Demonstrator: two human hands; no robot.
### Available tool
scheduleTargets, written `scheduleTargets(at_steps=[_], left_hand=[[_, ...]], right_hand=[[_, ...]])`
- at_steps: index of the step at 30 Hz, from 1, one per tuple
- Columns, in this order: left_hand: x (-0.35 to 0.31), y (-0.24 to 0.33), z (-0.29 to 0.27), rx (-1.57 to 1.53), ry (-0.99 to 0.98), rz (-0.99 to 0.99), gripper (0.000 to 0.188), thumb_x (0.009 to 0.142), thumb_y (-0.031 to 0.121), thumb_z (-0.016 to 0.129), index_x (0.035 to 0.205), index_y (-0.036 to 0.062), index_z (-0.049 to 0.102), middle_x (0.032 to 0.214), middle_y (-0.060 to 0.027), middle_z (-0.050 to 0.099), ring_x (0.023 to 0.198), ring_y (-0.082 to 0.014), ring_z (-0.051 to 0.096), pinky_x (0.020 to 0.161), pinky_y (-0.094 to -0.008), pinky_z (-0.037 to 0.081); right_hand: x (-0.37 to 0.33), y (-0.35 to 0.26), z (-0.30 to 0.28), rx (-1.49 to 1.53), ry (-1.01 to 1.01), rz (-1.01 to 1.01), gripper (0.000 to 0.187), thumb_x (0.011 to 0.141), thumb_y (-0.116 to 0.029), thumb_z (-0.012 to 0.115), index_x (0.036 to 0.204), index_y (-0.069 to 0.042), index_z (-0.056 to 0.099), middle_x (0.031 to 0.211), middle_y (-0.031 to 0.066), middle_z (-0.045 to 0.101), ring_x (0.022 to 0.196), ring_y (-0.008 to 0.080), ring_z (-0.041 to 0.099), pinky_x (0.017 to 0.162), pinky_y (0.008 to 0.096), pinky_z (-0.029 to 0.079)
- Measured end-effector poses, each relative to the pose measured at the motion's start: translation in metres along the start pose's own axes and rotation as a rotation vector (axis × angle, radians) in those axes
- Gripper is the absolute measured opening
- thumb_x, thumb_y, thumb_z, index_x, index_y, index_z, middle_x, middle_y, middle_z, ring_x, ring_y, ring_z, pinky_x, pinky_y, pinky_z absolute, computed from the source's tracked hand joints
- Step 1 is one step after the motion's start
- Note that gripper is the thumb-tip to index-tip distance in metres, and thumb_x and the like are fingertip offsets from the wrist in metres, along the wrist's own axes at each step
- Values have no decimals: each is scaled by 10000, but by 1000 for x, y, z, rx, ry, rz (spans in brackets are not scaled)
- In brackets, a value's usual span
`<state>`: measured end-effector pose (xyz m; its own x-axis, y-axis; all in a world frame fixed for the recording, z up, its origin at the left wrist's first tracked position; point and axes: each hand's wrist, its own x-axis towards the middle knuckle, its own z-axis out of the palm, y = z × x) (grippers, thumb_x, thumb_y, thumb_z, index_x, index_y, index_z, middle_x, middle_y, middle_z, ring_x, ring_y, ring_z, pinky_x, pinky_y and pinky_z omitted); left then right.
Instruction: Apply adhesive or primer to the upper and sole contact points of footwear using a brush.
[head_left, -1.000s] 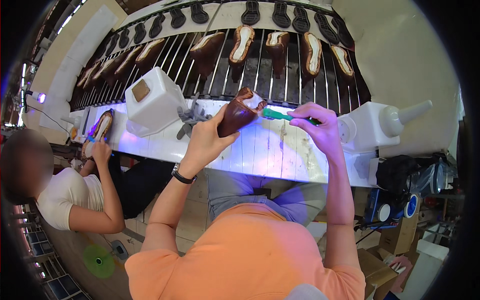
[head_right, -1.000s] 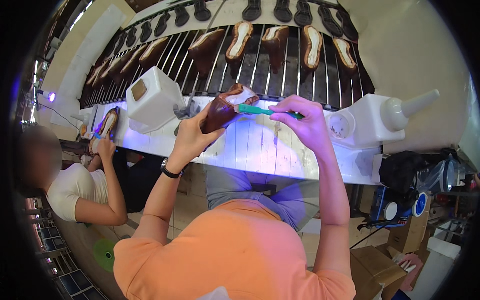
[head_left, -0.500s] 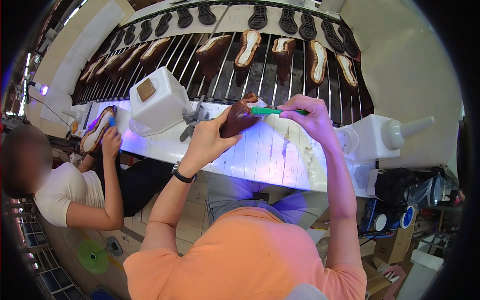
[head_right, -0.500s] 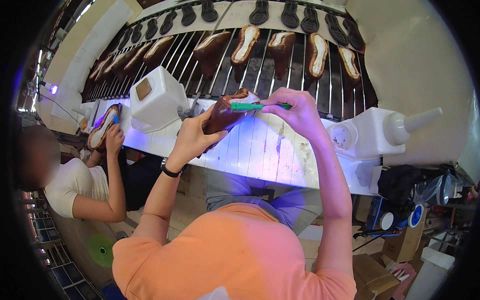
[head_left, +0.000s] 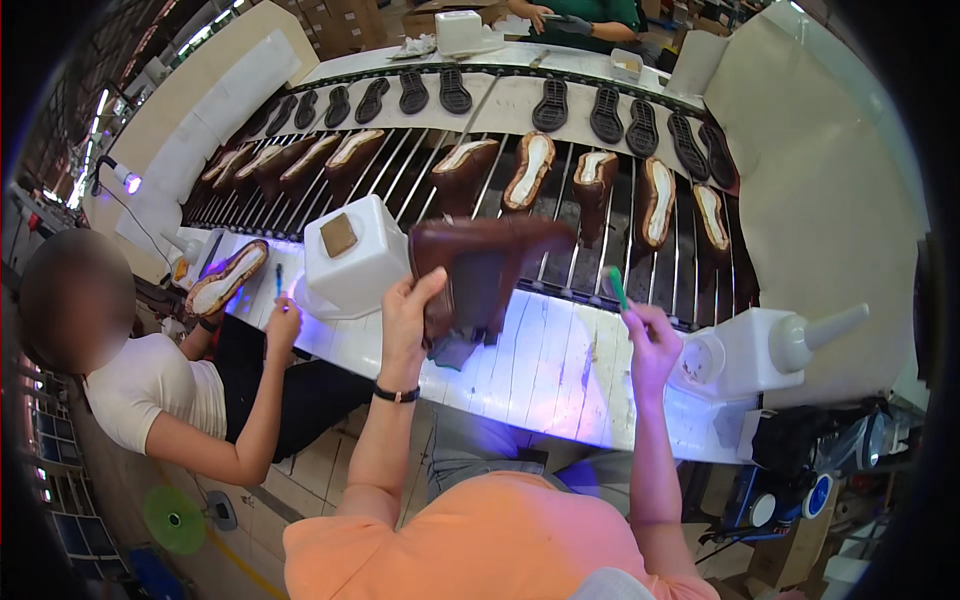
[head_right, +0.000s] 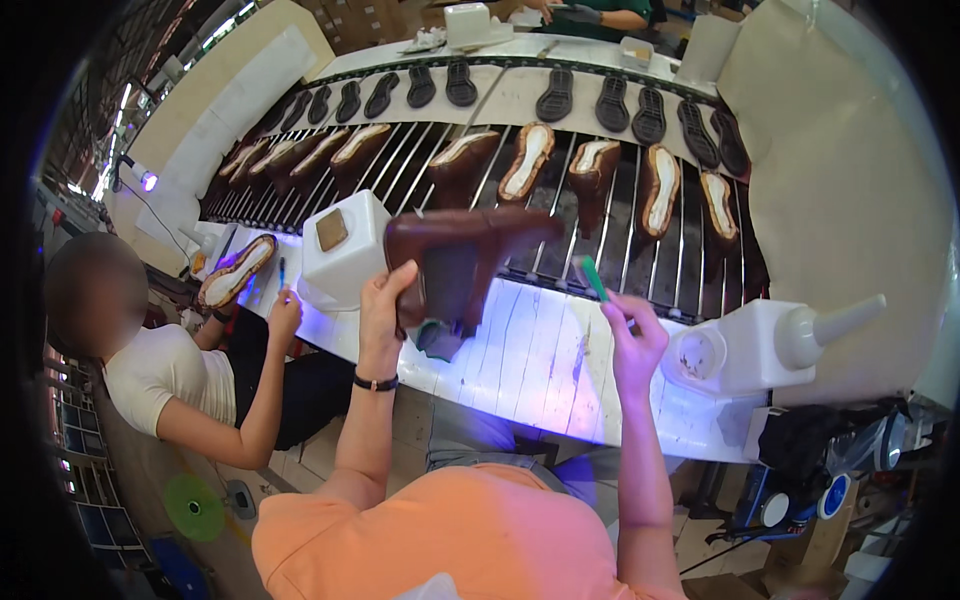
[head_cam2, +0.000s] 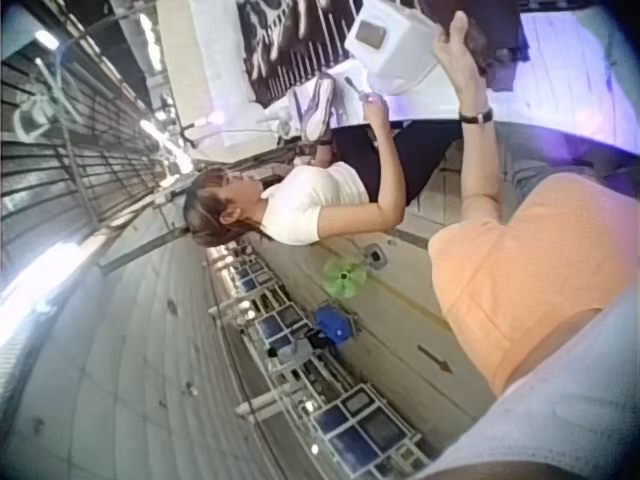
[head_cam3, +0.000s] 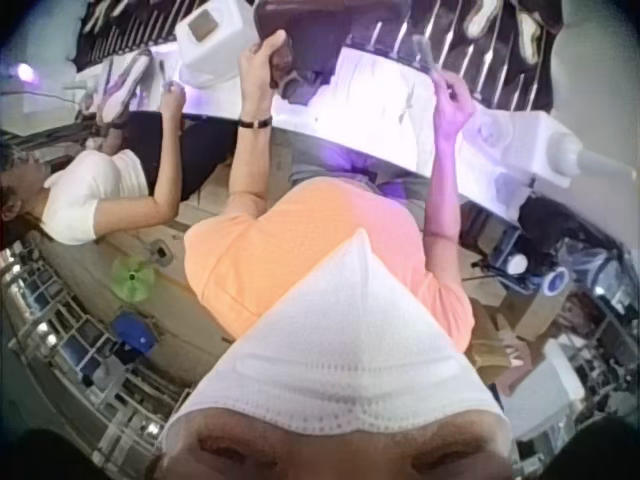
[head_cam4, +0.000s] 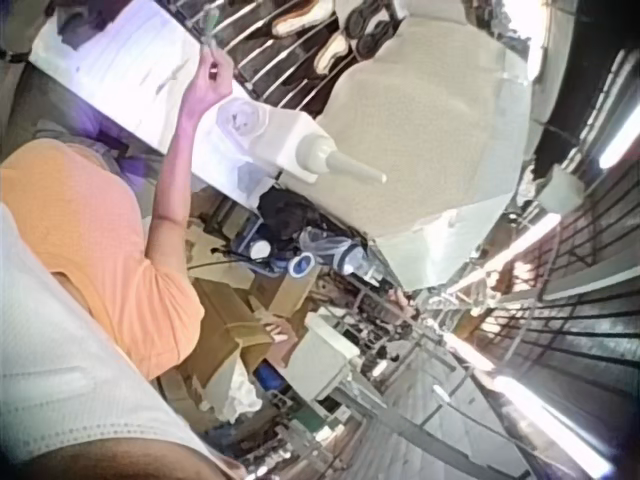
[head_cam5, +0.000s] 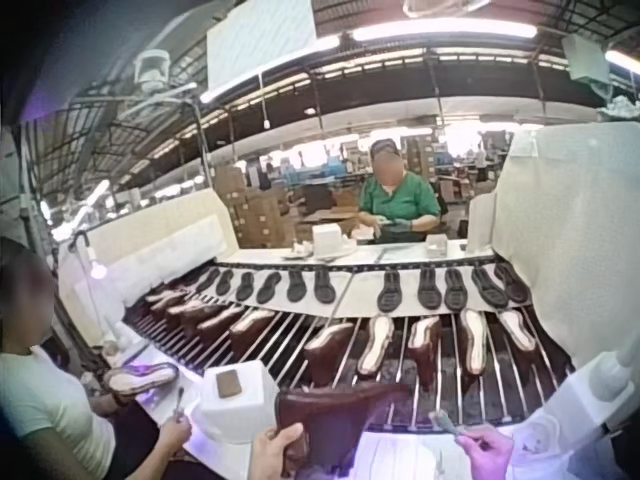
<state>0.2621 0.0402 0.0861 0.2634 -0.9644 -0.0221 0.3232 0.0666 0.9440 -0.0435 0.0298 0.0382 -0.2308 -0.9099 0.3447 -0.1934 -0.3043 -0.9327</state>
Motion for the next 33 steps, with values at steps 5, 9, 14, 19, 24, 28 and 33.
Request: scheduleTargets(at_steps=[5,9,14,19,24,28,33], left_hand=[[109,28,21,163,155,470,311,870,153,678,1123,-25,648,984,-31,678,865,-89,585,793,-248,464],[239,34,18,595,394,759,353,808,264,711,1083,51,650,878,-152,708,787,-292,679,743,-369,504],[334,-10,-52,1128,499,583,377,752,263,727,1093,123,647,938,-200,680,893,-408,636,762,-483,492],[340,-88,-95,961,855,217,400,701,101,773,1084,186,698,1000,-158,691,961,-366,649,819,-458,502],[359,-83,-100,1130,861,226,424,740,88,737,1155,95,653,1013,-198,680,974,-382,642,878,-464,481],[385,-66,-80,937,1138,-15,846,826,189,625,1467,-63,133,1487,-393,115,1410,-514,88,1086,-677,109],[340,-45,0,1006,640,862,761,863,225,565,1439,-92,182,1484,-345,212,1405,-487,132,1136,-583,68]], right_hand=[[-38,32,-29,-5,72,196,132,827,-53,708,943,9,710,788,-12,612,614,41,459,545,192,351],[-55,37,-45,21,172,239,126,837,-39,696,951,14,706,768,-6,607,614,43,460,546,189,351],[-61,32,-66,53,325,339,113,856,-13,664,955,31,694,793,17,636,606,46,464,546,190,358],[-70,46,-85,31,447,351,109,908,-97,639,907,4,680,831,45,668,537,36,434,460,183,294],[-63,50,-86,7,414,382,111,919,-106,627,921,-5,671,861,57,675,538,43,438,461,187,306],[-49,52,-76,41,420,406,111,919,-104,625,931,-1,666,872,70,676,550,47,445,467,190,315],[-42,49,-59,44,429,473,111,912,-92,627,934,11,663,880,81,678,553,52,449,474,194,322]])
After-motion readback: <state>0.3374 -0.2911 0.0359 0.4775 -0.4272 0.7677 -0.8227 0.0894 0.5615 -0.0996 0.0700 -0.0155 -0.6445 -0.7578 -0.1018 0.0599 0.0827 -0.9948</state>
